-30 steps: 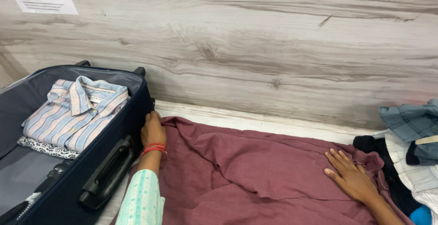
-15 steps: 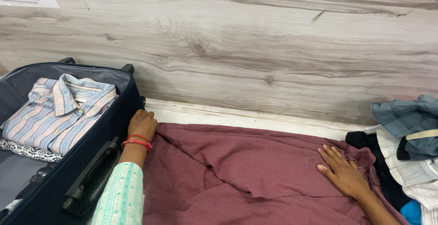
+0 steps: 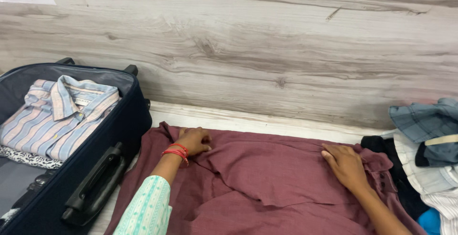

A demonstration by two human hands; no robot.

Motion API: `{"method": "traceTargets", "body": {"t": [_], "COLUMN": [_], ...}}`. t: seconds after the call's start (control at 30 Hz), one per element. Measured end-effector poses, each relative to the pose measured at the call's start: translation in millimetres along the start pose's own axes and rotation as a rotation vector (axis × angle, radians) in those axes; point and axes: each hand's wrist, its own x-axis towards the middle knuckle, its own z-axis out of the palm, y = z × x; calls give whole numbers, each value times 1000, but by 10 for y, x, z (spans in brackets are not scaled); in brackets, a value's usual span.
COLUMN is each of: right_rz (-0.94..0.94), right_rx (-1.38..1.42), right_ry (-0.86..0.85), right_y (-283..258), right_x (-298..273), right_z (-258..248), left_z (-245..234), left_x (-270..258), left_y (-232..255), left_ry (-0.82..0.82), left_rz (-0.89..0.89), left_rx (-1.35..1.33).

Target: The person buttons a maroon shirt laid out on the floor, then folds it neatly by hand. The folded shirt is placed into an open suitcase that already contains other folded clothes.

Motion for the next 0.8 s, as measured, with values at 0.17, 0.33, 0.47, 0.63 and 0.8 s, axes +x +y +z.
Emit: {"method": "traceTargets", "body": {"t": [0.17,0.33,0.47,0.63,0.8], "right_rz": [70,118,99,174,265], "right_rx": [-218,30,-139,-171,-132], "right_ry": [-240,-136,-159,-209,-129], "right_y": [-477,-518,-542,-600,-792], "right_x": [296,404,407,572,556], "right_z": [93,106,116,46,-80], "left_z": [150,106,-39,-18,-118], "left_x": [-50,16,46,58,72], "left_y": [-167,-268,-93,32,83], "left_ry": [2,205,405,467,417], "left_rz": [-16,1,-27,-16,-166], "left_rx": [135,-151,-67,83,195]}}
